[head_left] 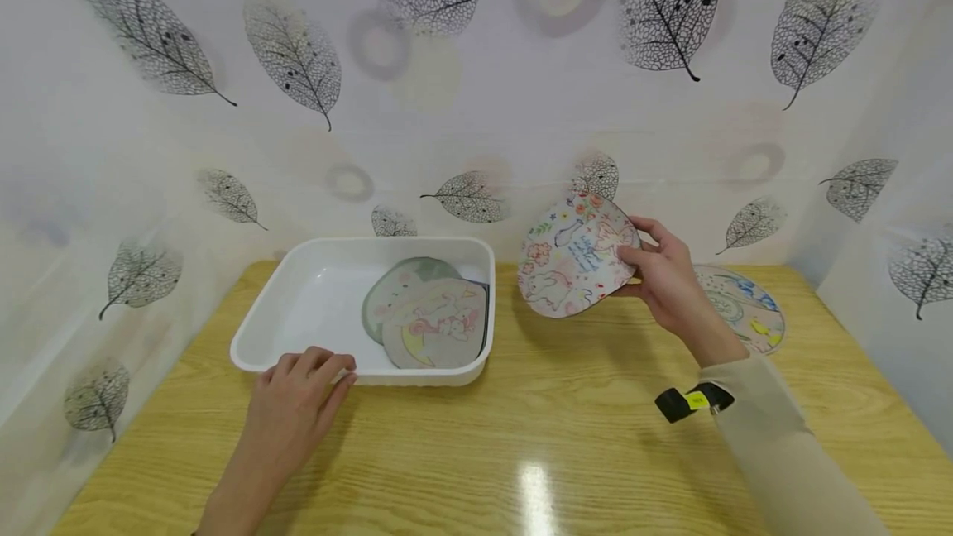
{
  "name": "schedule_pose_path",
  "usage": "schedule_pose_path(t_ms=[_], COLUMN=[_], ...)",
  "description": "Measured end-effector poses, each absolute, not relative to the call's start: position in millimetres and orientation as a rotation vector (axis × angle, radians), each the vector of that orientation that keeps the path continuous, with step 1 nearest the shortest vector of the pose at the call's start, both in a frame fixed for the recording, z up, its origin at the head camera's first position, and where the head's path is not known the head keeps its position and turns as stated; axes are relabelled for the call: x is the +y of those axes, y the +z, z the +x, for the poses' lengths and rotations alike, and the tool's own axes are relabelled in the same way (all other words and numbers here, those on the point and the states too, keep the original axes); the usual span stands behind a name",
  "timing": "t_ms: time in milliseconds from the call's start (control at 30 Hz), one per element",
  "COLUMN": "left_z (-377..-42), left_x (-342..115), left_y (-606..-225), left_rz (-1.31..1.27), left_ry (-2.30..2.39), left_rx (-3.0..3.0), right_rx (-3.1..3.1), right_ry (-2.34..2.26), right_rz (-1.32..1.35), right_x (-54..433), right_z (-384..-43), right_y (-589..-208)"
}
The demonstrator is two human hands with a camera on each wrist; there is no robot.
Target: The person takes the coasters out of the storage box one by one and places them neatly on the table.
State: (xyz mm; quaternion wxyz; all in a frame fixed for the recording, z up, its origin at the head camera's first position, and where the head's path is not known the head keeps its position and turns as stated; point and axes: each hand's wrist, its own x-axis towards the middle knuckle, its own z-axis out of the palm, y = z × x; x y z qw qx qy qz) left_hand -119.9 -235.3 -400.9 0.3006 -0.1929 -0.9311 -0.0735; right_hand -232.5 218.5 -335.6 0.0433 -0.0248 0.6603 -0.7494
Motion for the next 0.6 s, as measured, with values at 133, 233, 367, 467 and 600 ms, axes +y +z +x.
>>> schedule_pose_path(t_ms=[133,233,367,467,600], left_z=[-120,-120,-120,-120,-120], left_x=[-235,-236,-236,-235,-235], left_y=[-401,-401,-401,-401,-401], left_rz=[-0.512,-0.512,-0.511,-0.509,-0.502], left_ry=[-0.197,-0.196,-0.198,-0.199,-0.200], left_rx=[-2.473,-2.471,-2.471,-2.474,-2.483], right_rx=[2.008,1.984,1.969,1.987,2.021], right_ry=[-2.287,-2.291,-2.294,-2.282,-2.263], right_rz=[-0.065,-0.059,-0.038,-0.030,-0.016], right_x=[221,225,228,228,231], right_z=[-233,-235,-236,-234,-233], right_y=[-339,-344,-348,-350,-355])
